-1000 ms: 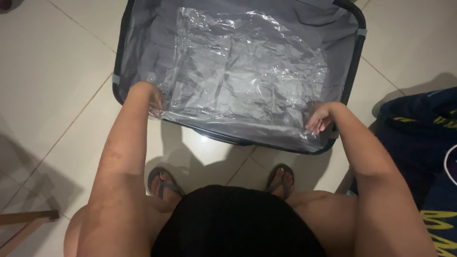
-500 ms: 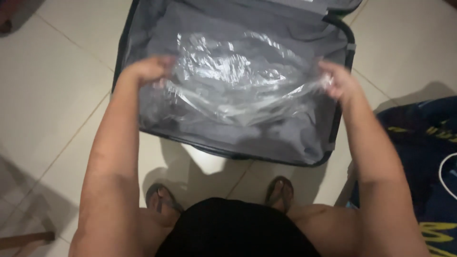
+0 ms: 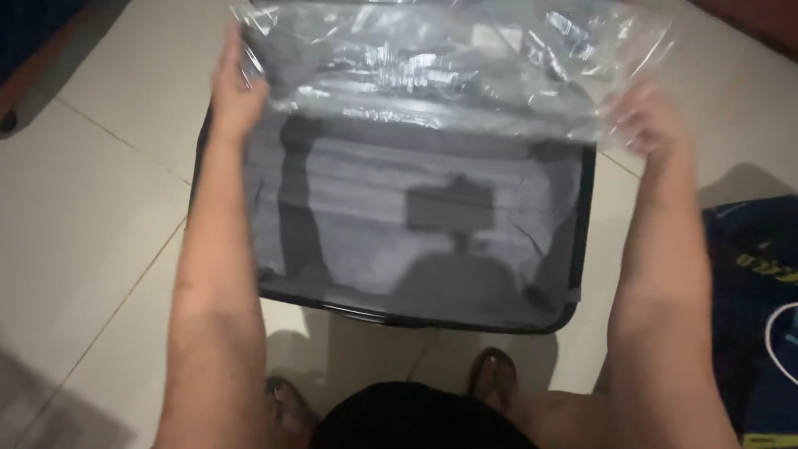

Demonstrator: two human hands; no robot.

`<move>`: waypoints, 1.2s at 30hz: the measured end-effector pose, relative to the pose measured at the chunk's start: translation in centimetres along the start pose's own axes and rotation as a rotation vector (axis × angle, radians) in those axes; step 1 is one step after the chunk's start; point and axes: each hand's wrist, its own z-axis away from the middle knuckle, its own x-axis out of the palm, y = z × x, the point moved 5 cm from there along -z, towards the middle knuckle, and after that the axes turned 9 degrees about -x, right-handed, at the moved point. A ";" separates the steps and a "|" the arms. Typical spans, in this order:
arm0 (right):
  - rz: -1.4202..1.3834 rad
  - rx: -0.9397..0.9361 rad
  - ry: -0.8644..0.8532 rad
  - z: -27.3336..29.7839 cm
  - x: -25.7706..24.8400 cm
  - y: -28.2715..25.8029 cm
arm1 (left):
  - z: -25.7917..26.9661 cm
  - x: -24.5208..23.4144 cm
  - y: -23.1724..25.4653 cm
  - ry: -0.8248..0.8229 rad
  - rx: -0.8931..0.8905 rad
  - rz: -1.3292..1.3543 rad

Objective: The person unpacks folded clothes from a suitcase, removes a plastic liner, and places the items on a nearby table. The person then folds the liner and sets it aside.

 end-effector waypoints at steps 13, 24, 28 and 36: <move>0.206 0.464 0.062 8.5 3.5 15.6 | 15.1 3.5 -10.7 -0.355 -0.657 -0.580; 0.174 0.737 -0.235 14.2 9.6 6.8 | 23.4 3.5 -12.9 -0.603 -0.702 -0.502; 0.221 0.656 -0.202 12.4 4.5 10.6 | 22.4 1.6 -9.1 -0.593 -0.829 -0.574; 0.774 0.796 -0.308 14.2 6.1 7.4 | 23.5 0.6 -5.9 -0.862 -1.126 -0.347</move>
